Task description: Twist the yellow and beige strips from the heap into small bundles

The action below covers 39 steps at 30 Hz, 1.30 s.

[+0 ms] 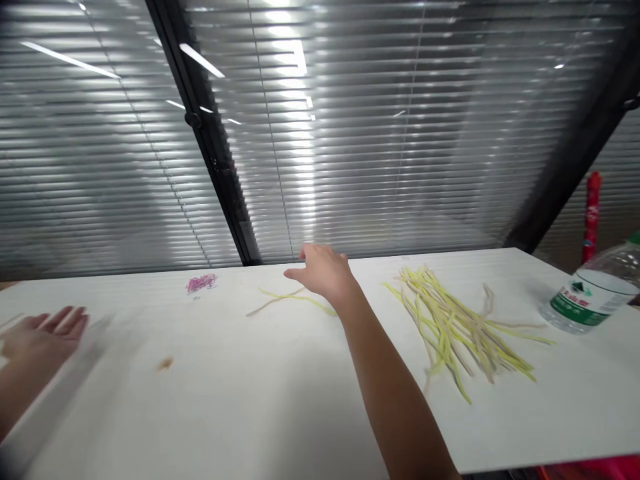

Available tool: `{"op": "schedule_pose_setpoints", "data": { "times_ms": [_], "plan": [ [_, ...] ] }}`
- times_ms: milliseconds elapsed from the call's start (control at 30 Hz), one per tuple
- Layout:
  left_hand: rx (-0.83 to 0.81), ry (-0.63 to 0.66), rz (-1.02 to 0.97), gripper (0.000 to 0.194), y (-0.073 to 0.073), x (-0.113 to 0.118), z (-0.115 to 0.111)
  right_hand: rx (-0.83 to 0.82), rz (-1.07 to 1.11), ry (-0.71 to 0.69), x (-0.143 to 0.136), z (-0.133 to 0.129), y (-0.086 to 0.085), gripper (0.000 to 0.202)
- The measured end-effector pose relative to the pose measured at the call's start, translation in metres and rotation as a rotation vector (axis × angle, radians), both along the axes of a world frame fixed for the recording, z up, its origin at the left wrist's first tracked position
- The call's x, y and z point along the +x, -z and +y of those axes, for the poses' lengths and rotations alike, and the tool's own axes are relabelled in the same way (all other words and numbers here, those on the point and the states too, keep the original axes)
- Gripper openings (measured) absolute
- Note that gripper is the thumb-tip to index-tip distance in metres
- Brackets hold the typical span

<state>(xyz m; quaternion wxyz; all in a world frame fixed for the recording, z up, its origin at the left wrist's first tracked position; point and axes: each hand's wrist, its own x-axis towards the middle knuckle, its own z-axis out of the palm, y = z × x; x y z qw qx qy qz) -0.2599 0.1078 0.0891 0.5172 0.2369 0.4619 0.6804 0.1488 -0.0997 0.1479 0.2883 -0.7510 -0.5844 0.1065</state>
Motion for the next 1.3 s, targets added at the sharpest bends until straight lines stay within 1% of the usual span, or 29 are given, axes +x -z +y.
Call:
{"op": "schedule_pose_setpoints", "data": {
  "times_ms": [33, 67, 100, 133, 167, 200, 233, 300, 367, 400, 433, 467, 533, 567, 600, 667, 700, 767, 800, 867, 933, 1033, 1100, 1200, 1300],
  "plan": [
    [0.077, -0.025, 0.044, 0.019, 0.007, 0.013, 0.000, -0.008, 0.005, -0.001, 0.001, 0.001, 0.001, 0.037],
    [0.106, 0.013, 0.073, 0.016, 0.013, 0.029, -0.002, -0.014, 0.014, 0.001, 0.004, 0.002, 0.002, 0.037],
    [0.109, 0.096, 0.103, 0.012, 0.019, 0.049, -0.005, -0.021, 0.027, 0.004, 0.007, 0.004, 0.003, 0.037],
    [0.092, 0.185, 0.125, 0.016, 0.024, 0.072, -0.011, -0.029, 0.041, 0.009, 0.013, 0.005, 0.005, 0.039],
    [0.058, 0.242, 0.135, 0.023, 0.028, 0.096, -0.018, -0.038, 0.054, 0.019, 0.021, 0.007, 0.006, 0.040],
    [0.057, 0.246, 0.144, 0.024, 0.033, 0.121, -0.028, -0.050, 0.065, 0.029, 0.031, 0.009, 0.008, 0.042],
    [0.063, 0.318, 0.140, 0.024, 0.037, 0.147, -0.039, -0.065, 0.067, 0.052, 0.043, 0.009, 0.009, 0.044],
    [0.061, 0.462, 0.104, 0.024, 0.049, 0.196, -0.065, -0.094, 0.046, 0.159, 0.070, 0.008, 0.013, 0.046],
    [0.059, 0.589, 0.104, 0.025, 0.064, 0.236, -0.093, -0.148, 0.016, 0.294, 0.098, 0.003, 0.017, 0.047],
    [0.077, 0.623, 0.135, 0.025, 0.072, 0.251, -0.106, -0.193, 0.017, 0.367, 0.112, -0.002, 0.019, 0.050],
    [0.141, 0.680, 0.201, 0.025, 0.081, 0.261, -0.117, -0.222, 0.027, 0.426, 0.125, -0.007, 0.022, 0.051],
    [0.240, 0.747, 0.290, 0.026, 0.088, 0.268, -0.127, -0.247, 0.035, 0.479, 0.137, -0.015, 0.025, 0.051],
    [0.403, 0.915, 0.473, 0.028, 0.099, 0.272, -0.140, -0.277, 0.049, 0.617, 0.159, -0.033, 0.034, 0.055],
    [0.454, 0.988, 0.544, 0.030, 0.102, 0.271, -0.143, -0.272, 0.050, 0.716, 0.170, -0.044, 0.039, 0.057],
    [0.479, 1.032, 0.591, 0.031, 0.104, 0.268, -0.144, -0.244, 0.073, 0.868, 0.181, -0.057, 0.045, 0.062],
    [0.475, 1.058, 0.623, 0.032, 0.105, 0.264, -0.142, -0.181, 0.174, 1.119, 0.200, -0.083, 0.060, 0.072],
    [0.459, 1.057, 0.619, 0.033, 0.105, 0.263, -0.141, -0.203, 0.210, 1.190, 0.208, -0.095, 0.068, 0.073],
    [0.421, 1.079, 0.609, 0.034, 0.104, 0.263, -0.138, -0.243, 0.253, 1.271, 0.221, -0.113, 0.083, 0.069],
    [0.410, 1.099, 0.609, 0.034, 0.104, 0.264, -0.138, -0.265, 0.275, 1.280, 0.225, -0.118, 0.090, 0.067],
    [0.399, 1.135, 0.625, 0.034, 0.104, 0.265, -0.138, -0.321, 0.323, 1.271, 0.230, -0.119, 0.103, 0.067],
    [0.399, 1.151, 0.650, 0.035, 0.103, 0.266, -0.139, -0.412, 0.358, 1.227, 0.230, -0.109, 0.112, 0.068],
    [0.414, 1.153, 0.676, 0.035, 0.103, 0.264, -0.142, -0.527, 0.300, 1.193, 0.229, -0.090, 0.121, 0.064],
    [0.427, 1.158, 0.685, 0.036, 0.102, 0.264, -0.144, -0.558, 0.250, 1.169, 0.229, -0.081, 0.124, 0.054],
    [0.432, 1.164, 0.705, 0.036, 0.102, 0.264, -0.146, -0.574, 0.238, 1.122, 0.229, -0.078, 0.123, 0.039],
    [0.426, 1.166, 0.714, 0.035, 0.103, 0.264, -0.146, -0.550, 0.239, 1.093, 0.228, -0.081, 0.117, 0.039]
  ]
}}
